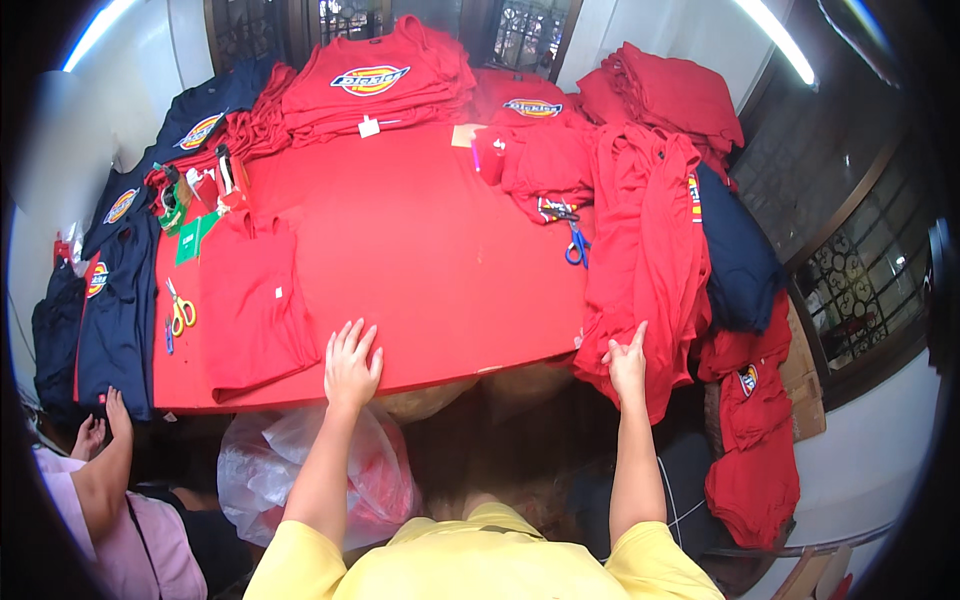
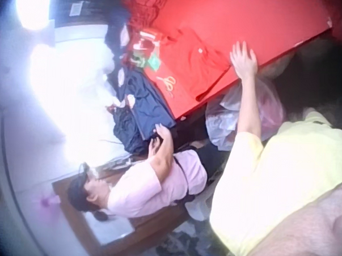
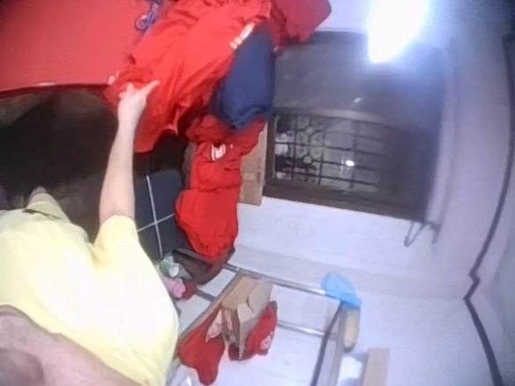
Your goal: The person inspects and folds several red and navy blue shirts, checking the logos and fabric surfaces on a red table. They spread out the shirts, smooth the fabric, and fold them into smaller squares before placing them in stacks.
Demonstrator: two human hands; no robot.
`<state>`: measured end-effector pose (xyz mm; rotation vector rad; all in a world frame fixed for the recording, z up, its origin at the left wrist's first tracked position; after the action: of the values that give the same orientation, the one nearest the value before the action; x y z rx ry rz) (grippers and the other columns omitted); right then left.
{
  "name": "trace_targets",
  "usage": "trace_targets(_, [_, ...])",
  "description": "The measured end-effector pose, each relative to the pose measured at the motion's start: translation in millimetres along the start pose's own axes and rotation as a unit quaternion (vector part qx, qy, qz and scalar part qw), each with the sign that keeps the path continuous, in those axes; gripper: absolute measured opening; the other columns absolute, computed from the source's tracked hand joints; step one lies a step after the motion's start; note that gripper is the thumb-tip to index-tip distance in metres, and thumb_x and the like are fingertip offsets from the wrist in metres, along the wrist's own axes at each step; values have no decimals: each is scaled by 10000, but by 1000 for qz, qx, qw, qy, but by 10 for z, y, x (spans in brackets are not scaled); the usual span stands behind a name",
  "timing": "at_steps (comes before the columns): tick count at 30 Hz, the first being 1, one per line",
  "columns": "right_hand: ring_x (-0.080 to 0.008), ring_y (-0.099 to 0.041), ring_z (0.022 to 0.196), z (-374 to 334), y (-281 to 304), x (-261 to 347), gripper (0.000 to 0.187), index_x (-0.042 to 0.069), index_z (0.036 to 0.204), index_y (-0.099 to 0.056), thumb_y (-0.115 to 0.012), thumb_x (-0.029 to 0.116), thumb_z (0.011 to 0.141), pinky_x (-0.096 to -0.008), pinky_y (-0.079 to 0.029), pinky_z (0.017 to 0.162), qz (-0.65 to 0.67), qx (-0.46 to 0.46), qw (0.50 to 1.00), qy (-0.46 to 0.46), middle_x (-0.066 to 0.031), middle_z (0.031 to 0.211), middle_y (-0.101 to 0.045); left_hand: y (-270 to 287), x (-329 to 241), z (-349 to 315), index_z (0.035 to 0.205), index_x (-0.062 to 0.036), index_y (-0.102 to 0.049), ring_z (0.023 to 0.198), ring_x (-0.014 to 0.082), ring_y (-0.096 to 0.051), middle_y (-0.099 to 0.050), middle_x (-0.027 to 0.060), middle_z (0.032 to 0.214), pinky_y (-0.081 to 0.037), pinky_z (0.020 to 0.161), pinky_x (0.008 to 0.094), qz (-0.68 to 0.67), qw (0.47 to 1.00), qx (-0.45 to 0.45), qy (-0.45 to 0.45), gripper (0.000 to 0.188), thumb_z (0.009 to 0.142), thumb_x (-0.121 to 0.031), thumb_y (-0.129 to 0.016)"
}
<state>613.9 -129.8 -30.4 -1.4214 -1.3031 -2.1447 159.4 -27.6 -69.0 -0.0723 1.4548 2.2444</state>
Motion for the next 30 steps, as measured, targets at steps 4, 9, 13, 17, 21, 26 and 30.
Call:
trace_targets(4, [-86,-450,459,238,25,-439,880,87,1519,102,-549,80,927,-238,-381,436,41,38,996,-72,-36,619,-581,-43,-47,27,1260,-123,-601,1310,277,-428,-525,107,1360,-279,1130,464,-4,1000,0,-3,416,879,-290,-593])
trace_targets(9, [-126,-545,562,165,-56,-398,880,93,1531,39,-573,78,899,-280,-445,582,33,60,995,-77,-49,630,-592,30,28,-51,1257,-131,-605,1309,274,-429,-528,102,1358,-278,1131,461,12,1000,-8,13,410,880,-292,-588])
trace_targets(13, [-89,-458,470,203,-82,-614,892,148,1538,53,-565,49,903,-236,-354,422,75,35,995,-55,-33,612,-550,14,-27,-5,1256,-144,-609,1302,266,-438,-528,95,1362,-283,1131,457,4,1000,4,13,408,883,-306,-575])
trace_targets(17, [-88,-449,455,142,-54,-479,906,192,1539,60,-573,56,905,-243,-365,405,80,45,992,-86,-33,603,-553,13,-18,-13,1252,-142,-612,1310,267,-432,-529,89,1364,-285,1129,458,-4,1000,-3,12,406,883,-306,-574])
trace_targets(21, [-92,-465,483,176,-53,-505,899,204,1541,53,-575,56,915,-254,-381,421,95,62,989,-97,-41,616,-562,25,-12,-28,1253,-134,-608,1318,266,-423,-529,81,1363,-277,1128,478,-14,1000,-3,19,407,877,-289,-590])
trace_targets(26, [-79,-427,445,158,-56,-414,871,243,1545,16,-557,53,917,-215,-329,380,179,74,974,-117,-28,631,-553,504,269,347,1336,-81,-527,947,330,-613,-638,179,1109,-494,838,419,-152,982,-92,63,494,857,-130,-636])
trace_targets(30, [-91,-407,411,97,-9,-359,850,243,1546,-9,-539,38,914,-222,-319,360,195,44,975,-94,-36,609,-544,2238,470,1407,1440,-55,-384,861,380,-643,-611,258,1138,-509,731,437,-69,918,-389,-19,557,907,-62,-547])
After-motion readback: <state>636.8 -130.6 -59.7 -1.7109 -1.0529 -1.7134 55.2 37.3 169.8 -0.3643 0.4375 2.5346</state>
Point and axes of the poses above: each hand's wrist, its own z-axis towards the middle knuckle, its own y-axis out of the back of the hand, x = y × z, the point moved 2 cm from there along z, towards the middle knuckle
